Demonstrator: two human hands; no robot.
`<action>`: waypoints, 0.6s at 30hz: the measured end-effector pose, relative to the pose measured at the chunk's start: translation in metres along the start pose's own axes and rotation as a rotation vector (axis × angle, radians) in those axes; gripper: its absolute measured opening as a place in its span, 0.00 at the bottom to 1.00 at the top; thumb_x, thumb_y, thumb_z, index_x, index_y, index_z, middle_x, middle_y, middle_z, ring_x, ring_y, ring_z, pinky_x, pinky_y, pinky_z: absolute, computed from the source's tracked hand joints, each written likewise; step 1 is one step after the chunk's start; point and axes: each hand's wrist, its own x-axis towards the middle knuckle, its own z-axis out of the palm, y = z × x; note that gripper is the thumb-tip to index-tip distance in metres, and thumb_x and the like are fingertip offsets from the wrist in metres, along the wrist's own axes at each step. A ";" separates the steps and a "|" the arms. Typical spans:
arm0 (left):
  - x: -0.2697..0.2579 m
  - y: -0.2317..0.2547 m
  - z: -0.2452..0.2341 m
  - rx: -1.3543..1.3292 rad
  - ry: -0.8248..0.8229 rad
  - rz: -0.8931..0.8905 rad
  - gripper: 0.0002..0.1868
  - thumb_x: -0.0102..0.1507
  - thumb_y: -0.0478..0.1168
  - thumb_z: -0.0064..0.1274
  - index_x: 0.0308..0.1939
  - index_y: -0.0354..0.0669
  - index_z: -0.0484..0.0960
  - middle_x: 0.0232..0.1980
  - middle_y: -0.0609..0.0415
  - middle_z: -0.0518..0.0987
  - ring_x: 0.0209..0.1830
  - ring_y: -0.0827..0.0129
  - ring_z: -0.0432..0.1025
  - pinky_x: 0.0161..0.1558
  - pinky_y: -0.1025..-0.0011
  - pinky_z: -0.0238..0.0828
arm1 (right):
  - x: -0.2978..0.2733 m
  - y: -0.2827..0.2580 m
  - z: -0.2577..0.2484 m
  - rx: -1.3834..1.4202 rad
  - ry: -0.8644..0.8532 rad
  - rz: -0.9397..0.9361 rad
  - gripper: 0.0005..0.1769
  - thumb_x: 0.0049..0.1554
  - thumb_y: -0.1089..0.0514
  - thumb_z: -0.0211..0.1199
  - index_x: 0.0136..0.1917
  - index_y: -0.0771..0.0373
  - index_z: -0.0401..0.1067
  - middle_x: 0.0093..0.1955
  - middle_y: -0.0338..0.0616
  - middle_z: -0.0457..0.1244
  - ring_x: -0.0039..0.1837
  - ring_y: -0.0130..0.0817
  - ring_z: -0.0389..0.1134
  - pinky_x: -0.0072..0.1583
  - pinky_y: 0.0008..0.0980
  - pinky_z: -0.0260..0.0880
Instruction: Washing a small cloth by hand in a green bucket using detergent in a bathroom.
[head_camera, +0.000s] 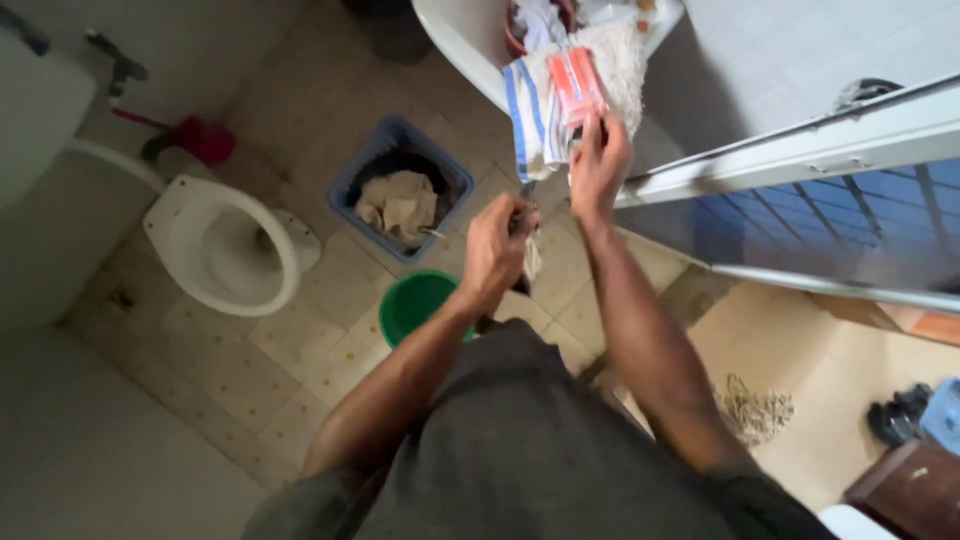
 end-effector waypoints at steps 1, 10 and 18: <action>0.009 -0.004 0.005 0.001 -0.007 -0.007 0.09 0.63 0.37 0.61 0.43 0.35 0.80 0.39 0.42 0.81 0.37 0.54 0.78 0.40 0.61 0.74 | 0.010 0.004 -0.006 -0.004 0.005 0.008 0.14 0.69 0.55 0.56 0.42 0.62 0.64 0.33 0.33 0.57 0.31 0.21 0.57 0.31 0.25 0.57; 0.138 -0.025 0.044 -0.250 -0.287 -0.060 0.08 0.69 0.38 0.58 0.48 0.37 0.79 0.40 0.54 0.81 0.42 0.73 0.70 0.46 0.72 0.70 | 0.099 0.042 -0.032 0.015 -0.122 0.067 0.08 0.63 0.63 0.63 0.50 0.72 0.74 0.38 0.42 0.67 0.35 0.22 0.65 0.38 0.26 0.67; 0.154 -0.026 0.064 -0.225 -0.197 0.061 0.09 0.68 0.37 0.58 0.49 0.36 0.79 0.41 0.55 0.80 0.43 0.75 0.73 0.48 0.74 0.72 | 0.169 0.166 -0.091 -0.806 0.009 -0.376 0.26 0.54 0.48 0.77 0.60 0.63 0.79 0.51 0.53 0.70 0.52 0.45 0.71 0.55 0.40 0.72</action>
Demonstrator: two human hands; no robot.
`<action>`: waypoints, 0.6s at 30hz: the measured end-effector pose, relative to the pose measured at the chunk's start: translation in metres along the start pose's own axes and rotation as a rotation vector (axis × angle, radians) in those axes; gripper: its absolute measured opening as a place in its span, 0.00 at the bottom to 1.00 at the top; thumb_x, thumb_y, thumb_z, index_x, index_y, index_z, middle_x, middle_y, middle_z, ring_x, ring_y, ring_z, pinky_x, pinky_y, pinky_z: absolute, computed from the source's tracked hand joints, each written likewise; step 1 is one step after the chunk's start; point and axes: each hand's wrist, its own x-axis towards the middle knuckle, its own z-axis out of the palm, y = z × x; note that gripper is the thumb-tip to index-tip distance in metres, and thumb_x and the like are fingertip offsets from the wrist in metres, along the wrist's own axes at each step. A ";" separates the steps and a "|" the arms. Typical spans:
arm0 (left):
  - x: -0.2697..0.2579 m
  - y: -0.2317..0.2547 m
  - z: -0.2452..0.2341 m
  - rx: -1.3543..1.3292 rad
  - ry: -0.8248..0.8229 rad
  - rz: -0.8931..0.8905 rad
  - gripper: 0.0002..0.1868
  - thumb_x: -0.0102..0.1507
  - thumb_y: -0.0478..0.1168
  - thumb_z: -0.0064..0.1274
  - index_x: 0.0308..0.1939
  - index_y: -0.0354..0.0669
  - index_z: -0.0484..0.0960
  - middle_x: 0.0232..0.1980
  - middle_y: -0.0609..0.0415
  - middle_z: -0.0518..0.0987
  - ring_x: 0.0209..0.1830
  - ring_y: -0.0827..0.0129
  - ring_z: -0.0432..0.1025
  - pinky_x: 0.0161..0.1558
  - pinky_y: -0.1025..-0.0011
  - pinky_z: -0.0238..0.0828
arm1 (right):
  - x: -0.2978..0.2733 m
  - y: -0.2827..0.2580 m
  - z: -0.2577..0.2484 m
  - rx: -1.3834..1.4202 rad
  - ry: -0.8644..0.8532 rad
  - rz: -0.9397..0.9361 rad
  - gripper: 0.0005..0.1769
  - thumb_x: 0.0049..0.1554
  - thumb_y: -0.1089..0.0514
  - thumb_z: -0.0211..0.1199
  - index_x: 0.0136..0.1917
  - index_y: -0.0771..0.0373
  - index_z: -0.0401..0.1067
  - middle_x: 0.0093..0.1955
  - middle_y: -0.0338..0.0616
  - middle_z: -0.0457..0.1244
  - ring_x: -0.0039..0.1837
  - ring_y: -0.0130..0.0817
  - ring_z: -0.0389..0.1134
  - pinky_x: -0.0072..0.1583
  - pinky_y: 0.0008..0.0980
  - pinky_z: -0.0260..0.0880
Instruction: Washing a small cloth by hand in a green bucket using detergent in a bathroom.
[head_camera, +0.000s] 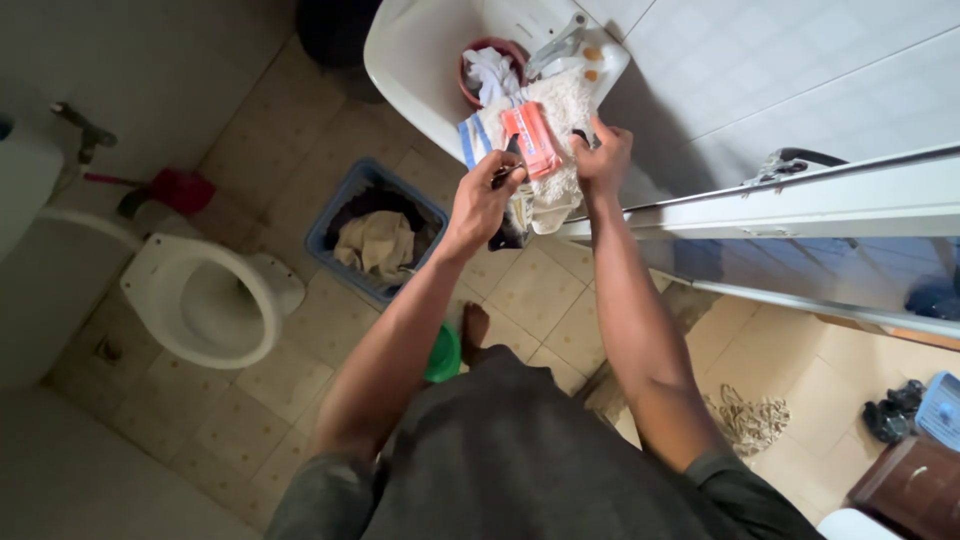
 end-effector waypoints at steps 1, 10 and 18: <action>-0.002 -0.001 0.002 -0.002 -0.002 -0.004 0.09 0.68 0.37 0.58 0.49 0.36 0.79 0.41 0.55 0.80 0.43 0.75 0.73 0.48 0.74 0.72 | -0.004 -0.021 -0.018 -0.003 -0.002 0.003 0.26 0.54 0.48 0.77 0.60 0.63 0.79 0.51 0.53 0.70 0.52 0.45 0.71 0.55 0.40 0.72; -0.044 -0.010 -0.010 -0.449 0.223 -0.234 0.07 0.71 0.36 0.57 0.50 0.36 0.81 0.42 0.60 0.76 0.42 0.76 0.68 0.46 0.76 0.65 | -0.105 -0.212 -0.116 0.478 -0.528 0.043 0.40 0.49 0.75 0.59 0.75 0.60 0.65 0.66 0.48 0.68 0.56 0.44 0.69 0.60 0.40 0.72; -0.126 0.038 -0.076 -0.937 -0.009 -0.267 0.18 0.73 0.46 0.46 0.58 0.39 0.83 0.50 0.54 0.81 0.51 0.72 0.74 0.56 0.74 0.72 | -0.212 -0.249 -0.096 0.679 -0.317 0.100 0.36 0.62 0.69 0.65 0.81 0.62 0.59 0.69 0.45 0.66 0.66 0.30 0.68 0.65 0.33 0.71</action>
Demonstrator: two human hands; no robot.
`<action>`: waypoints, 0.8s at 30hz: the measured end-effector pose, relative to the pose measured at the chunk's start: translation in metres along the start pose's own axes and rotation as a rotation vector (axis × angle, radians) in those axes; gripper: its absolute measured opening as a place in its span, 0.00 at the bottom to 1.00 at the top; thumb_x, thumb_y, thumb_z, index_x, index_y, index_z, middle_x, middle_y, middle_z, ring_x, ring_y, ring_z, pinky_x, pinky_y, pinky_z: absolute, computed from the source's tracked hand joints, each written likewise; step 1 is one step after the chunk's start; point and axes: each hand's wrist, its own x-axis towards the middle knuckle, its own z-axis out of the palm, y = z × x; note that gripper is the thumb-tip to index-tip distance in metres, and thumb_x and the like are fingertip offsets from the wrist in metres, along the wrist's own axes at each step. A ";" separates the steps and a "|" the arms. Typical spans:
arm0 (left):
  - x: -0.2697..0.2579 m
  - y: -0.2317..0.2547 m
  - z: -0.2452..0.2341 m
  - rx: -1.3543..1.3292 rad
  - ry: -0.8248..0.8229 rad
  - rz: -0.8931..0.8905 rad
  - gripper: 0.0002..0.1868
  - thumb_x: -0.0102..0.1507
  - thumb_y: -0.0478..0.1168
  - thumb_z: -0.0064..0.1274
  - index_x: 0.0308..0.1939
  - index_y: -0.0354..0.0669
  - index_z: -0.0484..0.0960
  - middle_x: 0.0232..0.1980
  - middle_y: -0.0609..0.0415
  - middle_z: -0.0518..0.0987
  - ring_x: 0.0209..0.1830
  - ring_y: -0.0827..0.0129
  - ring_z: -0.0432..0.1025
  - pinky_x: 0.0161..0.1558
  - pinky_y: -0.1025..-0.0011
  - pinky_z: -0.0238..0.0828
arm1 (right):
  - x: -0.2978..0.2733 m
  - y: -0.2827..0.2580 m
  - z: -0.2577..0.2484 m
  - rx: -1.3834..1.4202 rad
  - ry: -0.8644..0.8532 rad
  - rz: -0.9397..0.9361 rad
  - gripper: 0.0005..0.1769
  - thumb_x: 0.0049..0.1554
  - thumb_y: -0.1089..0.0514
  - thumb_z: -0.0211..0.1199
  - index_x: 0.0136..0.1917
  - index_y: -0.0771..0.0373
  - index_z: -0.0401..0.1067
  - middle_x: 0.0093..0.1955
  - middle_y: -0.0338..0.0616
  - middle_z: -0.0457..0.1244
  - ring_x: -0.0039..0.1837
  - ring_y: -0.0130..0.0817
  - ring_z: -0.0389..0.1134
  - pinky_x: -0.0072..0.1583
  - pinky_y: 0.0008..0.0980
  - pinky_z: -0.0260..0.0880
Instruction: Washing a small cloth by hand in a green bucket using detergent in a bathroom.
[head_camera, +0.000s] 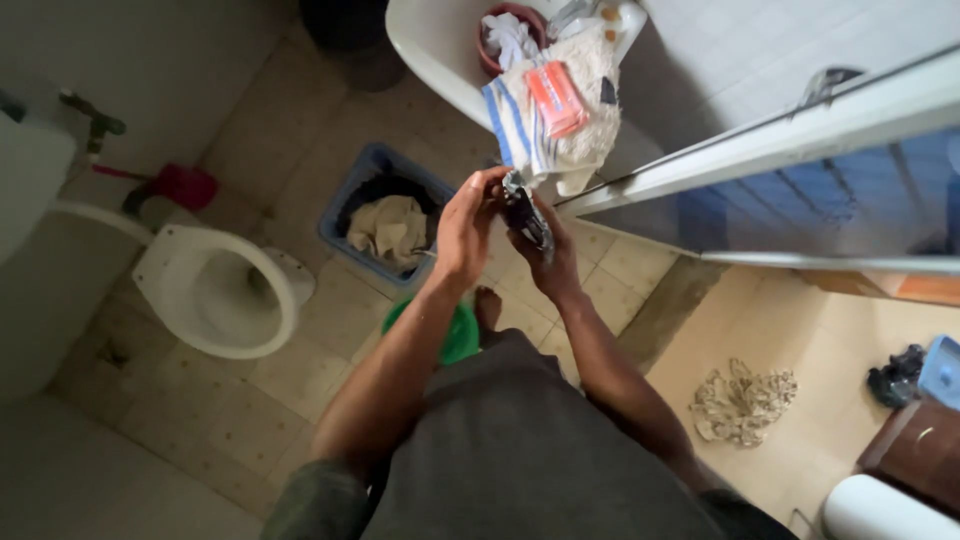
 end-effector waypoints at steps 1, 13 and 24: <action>-0.011 0.008 -0.009 0.001 -0.013 -0.002 0.18 0.73 0.46 0.46 0.58 0.39 0.83 0.50 0.54 0.81 0.51 0.72 0.74 0.56 0.74 0.72 | -0.011 0.005 0.003 -0.004 0.011 -0.007 0.36 0.62 0.69 0.65 0.81 0.62 0.59 0.69 0.45 0.66 0.66 0.30 0.68 0.65 0.33 0.71; -0.178 0.100 -0.121 1.315 -0.584 0.305 0.16 0.65 0.42 0.64 0.51 0.37 0.81 0.44 0.42 0.79 0.42 0.52 0.71 0.45 0.57 0.67 | -0.206 -0.005 0.119 0.889 0.021 0.347 0.26 0.57 0.76 0.59 0.67 0.65 0.71 0.62 0.45 0.68 0.64 0.41 0.68 0.64 0.41 0.70; -0.277 0.064 -0.176 1.159 -0.460 0.067 0.30 0.53 0.44 0.70 0.56 0.38 0.78 0.45 0.45 0.83 0.46 0.60 0.79 0.46 0.62 0.74 | -0.302 -0.039 0.152 1.259 0.083 0.366 0.34 0.55 0.63 0.72 0.73 0.64 0.66 0.69 0.46 0.65 0.73 0.47 0.63 0.74 0.49 0.63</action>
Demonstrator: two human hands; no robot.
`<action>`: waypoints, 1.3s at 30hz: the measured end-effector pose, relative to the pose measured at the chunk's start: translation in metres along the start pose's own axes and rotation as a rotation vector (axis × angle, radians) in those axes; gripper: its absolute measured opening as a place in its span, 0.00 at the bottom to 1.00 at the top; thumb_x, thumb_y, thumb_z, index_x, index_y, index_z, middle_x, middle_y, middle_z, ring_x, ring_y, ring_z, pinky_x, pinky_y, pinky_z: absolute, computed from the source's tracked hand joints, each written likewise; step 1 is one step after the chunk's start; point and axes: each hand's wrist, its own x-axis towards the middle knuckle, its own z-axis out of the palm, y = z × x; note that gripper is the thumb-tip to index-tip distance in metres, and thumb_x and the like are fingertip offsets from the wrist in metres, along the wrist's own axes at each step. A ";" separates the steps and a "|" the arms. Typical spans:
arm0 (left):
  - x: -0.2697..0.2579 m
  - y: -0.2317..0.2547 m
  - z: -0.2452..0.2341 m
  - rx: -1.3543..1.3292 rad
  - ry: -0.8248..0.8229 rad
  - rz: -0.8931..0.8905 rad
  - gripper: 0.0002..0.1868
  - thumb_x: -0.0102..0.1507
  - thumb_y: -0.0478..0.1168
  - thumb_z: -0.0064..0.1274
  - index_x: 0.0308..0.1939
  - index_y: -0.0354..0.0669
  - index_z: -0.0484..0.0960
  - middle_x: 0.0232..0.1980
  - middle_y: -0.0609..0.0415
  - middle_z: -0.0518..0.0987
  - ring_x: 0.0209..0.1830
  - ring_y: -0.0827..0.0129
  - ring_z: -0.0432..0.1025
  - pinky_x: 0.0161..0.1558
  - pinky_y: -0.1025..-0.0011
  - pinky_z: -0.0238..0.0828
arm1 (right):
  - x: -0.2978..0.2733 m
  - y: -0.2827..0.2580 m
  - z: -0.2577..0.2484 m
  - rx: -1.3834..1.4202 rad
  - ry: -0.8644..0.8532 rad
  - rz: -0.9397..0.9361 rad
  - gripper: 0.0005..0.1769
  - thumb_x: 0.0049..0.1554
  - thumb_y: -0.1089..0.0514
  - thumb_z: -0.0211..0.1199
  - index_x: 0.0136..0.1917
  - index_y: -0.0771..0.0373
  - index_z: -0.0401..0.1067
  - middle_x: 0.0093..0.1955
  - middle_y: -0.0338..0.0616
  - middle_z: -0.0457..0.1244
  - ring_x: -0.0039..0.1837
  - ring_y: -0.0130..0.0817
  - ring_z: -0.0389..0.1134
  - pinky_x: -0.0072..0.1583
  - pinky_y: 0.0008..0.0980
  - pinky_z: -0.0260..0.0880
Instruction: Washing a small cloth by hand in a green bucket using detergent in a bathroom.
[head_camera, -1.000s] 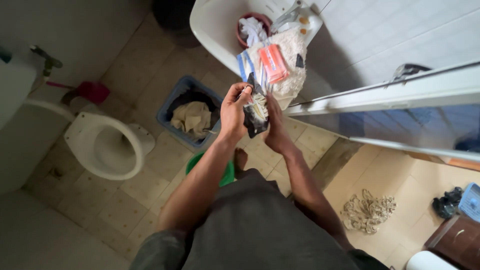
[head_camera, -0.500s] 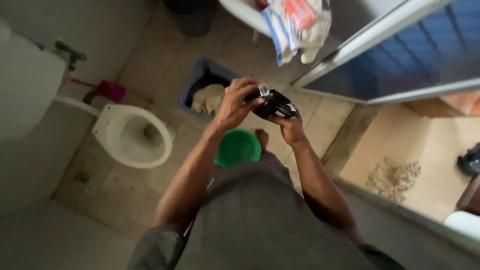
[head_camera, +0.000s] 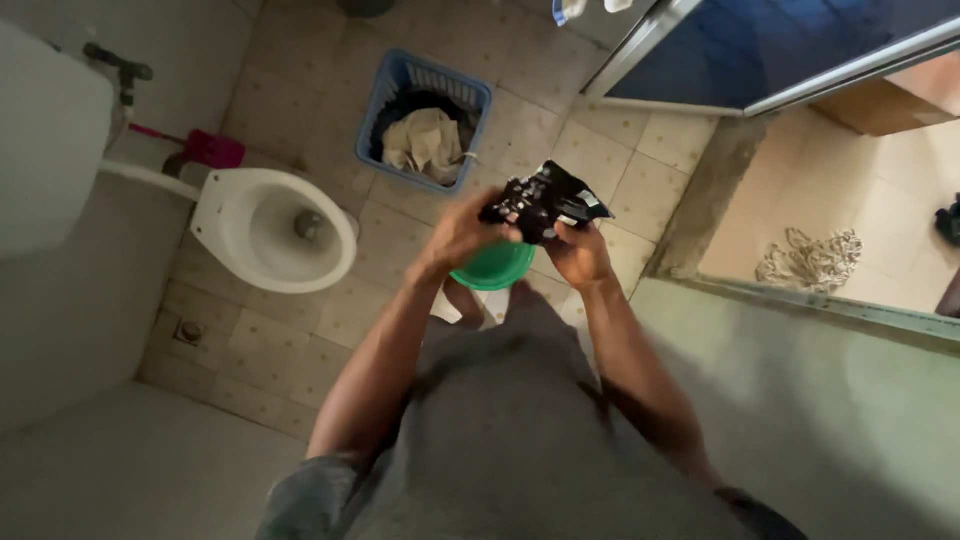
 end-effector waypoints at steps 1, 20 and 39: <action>-0.005 -0.009 0.007 0.001 0.001 -0.001 0.30 0.53 0.44 0.70 0.56 0.38 0.78 0.45 0.45 0.83 0.46 0.60 0.79 0.46 0.62 0.74 | -0.005 0.000 -0.010 0.001 0.000 0.001 0.34 0.55 0.63 0.72 0.73 0.64 0.66 0.69 0.46 0.65 0.73 0.47 0.63 0.74 0.49 0.63; -0.064 -0.204 0.170 -0.057 0.072 -0.389 0.39 0.51 0.40 0.72 0.66 0.43 0.74 0.57 0.47 0.82 0.55 0.60 0.78 0.54 0.65 0.75 | -0.030 0.033 -0.209 -0.563 0.243 0.363 0.28 0.47 0.78 0.68 0.62 0.71 0.74 0.56 0.49 0.70 0.58 0.43 0.71 0.59 0.43 0.74; -0.128 -0.476 0.208 -0.078 0.067 -0.854 0.35 0.53 0.62 0.68 0.50 0.38 0.84 0.44 0.47 0.87 0.45 0.64 0.81 0.50 0.66 0.77 | -0.012 0.220 -0.403 -0.241 0.614 0.442 0.20 0.57 0.65 0.68 0.62 0.70 0.71 0.56 0.48 0.68 0.56 0.42 0.72 0.56 0.42 0.74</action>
